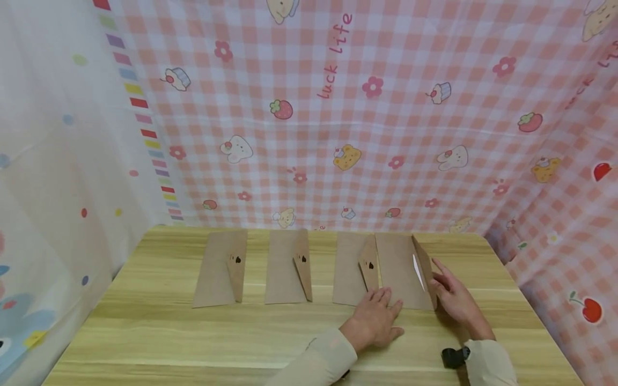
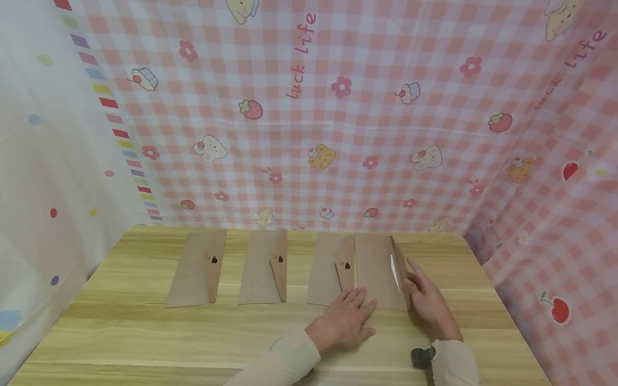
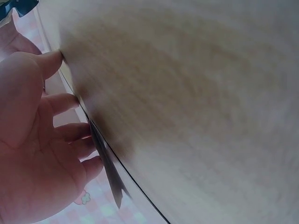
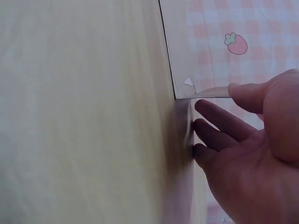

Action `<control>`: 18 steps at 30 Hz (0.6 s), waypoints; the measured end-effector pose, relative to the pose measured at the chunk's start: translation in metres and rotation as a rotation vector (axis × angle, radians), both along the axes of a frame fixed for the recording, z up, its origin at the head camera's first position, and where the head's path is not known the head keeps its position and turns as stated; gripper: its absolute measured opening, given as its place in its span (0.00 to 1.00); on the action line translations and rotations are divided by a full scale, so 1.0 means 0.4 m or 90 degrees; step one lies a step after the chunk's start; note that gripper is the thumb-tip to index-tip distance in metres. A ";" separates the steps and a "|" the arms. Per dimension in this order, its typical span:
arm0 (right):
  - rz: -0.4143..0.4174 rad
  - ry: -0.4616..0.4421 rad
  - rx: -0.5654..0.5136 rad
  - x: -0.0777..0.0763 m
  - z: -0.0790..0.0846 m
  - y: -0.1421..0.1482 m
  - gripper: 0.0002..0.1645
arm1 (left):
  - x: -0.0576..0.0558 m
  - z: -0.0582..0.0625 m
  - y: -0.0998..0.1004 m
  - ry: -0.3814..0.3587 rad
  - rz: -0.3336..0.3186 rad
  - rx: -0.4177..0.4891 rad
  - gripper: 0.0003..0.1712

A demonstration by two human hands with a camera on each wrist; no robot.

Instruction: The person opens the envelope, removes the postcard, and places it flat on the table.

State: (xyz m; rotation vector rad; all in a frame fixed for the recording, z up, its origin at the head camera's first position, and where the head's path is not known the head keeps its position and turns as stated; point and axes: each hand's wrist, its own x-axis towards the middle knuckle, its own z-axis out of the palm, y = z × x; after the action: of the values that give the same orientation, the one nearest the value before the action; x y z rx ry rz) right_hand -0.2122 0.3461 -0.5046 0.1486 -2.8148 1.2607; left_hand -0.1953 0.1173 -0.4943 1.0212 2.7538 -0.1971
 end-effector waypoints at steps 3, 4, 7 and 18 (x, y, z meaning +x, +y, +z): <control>-0.006 -0.003 0.003 0.000 0.005 0.003 0.36 | -0.001 0.000 -0.001 -0.002 -0.001 -0.001 0.37; -0.008 -0.005 0.006 0.000 0.007 0.003 0.36 | -0.001 0.001 -0.001 -0.003 0.000 0.000 0.37; -0.016 -0.007 0.014 -0.002 0.011 0.002 0.36 | 0.000 0.003 -0.001 -0.006 0.001 -0.002 0.37; -0.052 0.018 0.078 -0.014 0.003 0.009 0.36 | 0.006 0.012 -0.002 -0.006 0.006 -0.002 0.37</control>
State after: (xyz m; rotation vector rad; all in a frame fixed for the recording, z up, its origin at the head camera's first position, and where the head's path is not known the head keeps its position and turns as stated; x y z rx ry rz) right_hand -0.2177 0.3499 -0.5032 0.0541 -2.8422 1.0625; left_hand -0.1929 0.1166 -0.4895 1.0062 2.7483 -0.1949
